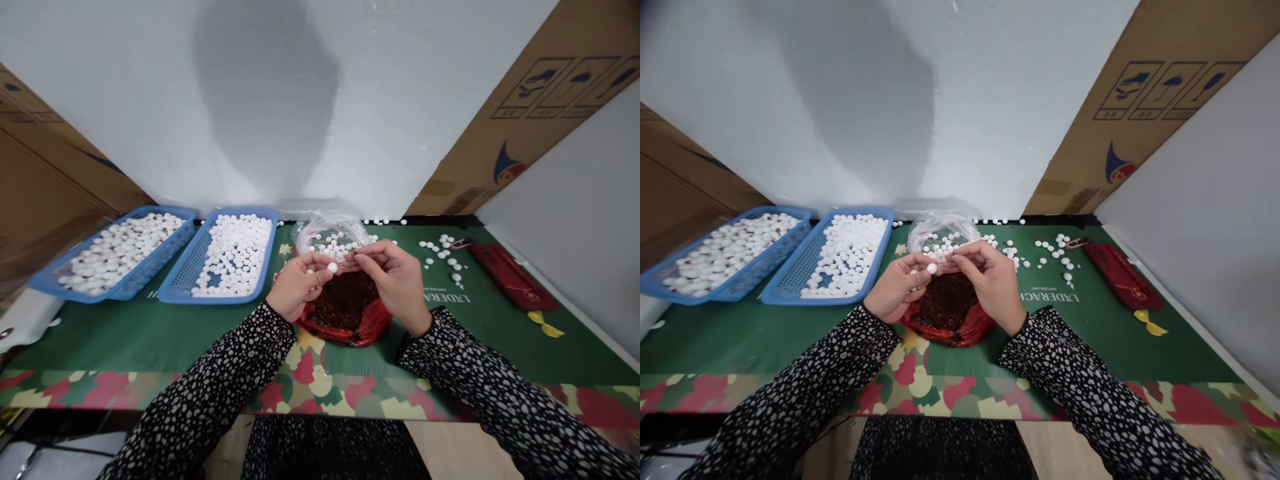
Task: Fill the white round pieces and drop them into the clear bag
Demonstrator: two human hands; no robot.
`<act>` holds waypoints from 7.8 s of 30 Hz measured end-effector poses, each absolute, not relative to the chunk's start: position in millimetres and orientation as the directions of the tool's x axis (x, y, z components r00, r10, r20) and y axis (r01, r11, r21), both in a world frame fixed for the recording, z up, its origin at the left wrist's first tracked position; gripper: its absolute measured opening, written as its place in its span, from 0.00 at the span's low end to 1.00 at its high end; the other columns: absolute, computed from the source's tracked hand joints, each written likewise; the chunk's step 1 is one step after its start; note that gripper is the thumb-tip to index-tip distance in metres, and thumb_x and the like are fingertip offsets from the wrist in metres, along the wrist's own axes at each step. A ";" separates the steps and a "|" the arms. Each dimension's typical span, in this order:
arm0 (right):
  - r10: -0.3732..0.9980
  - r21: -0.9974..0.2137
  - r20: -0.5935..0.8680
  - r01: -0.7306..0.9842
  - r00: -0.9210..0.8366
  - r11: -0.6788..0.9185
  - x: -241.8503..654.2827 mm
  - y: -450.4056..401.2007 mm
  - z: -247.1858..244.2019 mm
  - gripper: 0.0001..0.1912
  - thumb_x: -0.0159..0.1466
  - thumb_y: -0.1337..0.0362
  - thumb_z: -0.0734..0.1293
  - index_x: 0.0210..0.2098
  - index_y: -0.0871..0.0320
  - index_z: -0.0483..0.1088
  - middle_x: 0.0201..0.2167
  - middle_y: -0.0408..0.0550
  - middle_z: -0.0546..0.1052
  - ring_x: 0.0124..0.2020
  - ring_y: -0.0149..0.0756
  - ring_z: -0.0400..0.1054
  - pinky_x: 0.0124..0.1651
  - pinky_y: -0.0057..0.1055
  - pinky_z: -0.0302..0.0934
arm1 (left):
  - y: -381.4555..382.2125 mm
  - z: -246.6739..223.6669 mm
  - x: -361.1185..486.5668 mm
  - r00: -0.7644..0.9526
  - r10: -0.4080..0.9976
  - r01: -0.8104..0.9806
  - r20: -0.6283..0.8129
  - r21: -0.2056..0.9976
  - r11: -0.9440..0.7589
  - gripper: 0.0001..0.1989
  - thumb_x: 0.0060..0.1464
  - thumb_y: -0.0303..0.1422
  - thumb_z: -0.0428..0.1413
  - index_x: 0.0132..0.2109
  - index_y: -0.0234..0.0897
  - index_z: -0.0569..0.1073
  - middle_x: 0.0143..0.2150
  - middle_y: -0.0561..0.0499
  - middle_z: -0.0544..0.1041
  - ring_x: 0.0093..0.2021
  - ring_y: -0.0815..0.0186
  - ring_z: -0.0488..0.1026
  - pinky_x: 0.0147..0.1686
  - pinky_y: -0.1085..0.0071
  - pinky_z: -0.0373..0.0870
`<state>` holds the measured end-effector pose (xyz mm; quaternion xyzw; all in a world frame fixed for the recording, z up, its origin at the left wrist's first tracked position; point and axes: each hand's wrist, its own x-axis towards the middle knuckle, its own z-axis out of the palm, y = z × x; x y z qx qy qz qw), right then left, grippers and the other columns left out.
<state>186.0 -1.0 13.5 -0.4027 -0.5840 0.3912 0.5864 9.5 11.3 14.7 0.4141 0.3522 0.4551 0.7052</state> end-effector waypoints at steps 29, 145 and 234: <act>0.768 -0.736 0.594 0.224 -0.238 0.639 181.0 -2.7 5.8 0.06 0.64 0.67 0.68 0.40 0.51 0.77 0.38 0.45 0.80 0.42 0.35 0.73 0.47 0.38 0.68 | 8.3 6.3 14.1 0.277 0.949 -0.343 -0.150 0.907 0.243 0.21 0.34 0.36 0.71 0.26 0.34 0.66 0.18 0.61 0.64 0.13 0.83 0.48 0.12 0.82 0.39; 0.706 -0.252 0.581 0.735 -0.405 0.630 191.8 35.9 20.3 0.05 0.67 0.68 0.65 0.42 0.57 0.72 0.38 0.48 0.78 0.38 0.39 0.70 0.42 0.36 0.57 | 18.4 25.7 -8.8 0.111 0.993 0.308 0.050 0.948 -0.082 0.24 0.59 0.48 0.50 0.22 0.37 0.68 0.12 0.56 0.64 0.15 0.71 0.59 0.19 0.75 0.53; 0.713 -0.423 0.272 0.585 -0.647 0.692 178.0 3.2 -8.2 0.11 0.64 0.68 0.67 0.46 0.57 0.72 0.45 0.51 0.74 0.48 0.40 0.69 0.51 0.38 0.65 | 12.8 10.1 11.7 0.134 0.987 -0.302 -0.087 0.945 0.124 0.17 0.51 0.40 0.61 0.42 0.36 0.68 0.27 0.57 0.72 0.13 0.81 0.52 0.11 0.83 0.42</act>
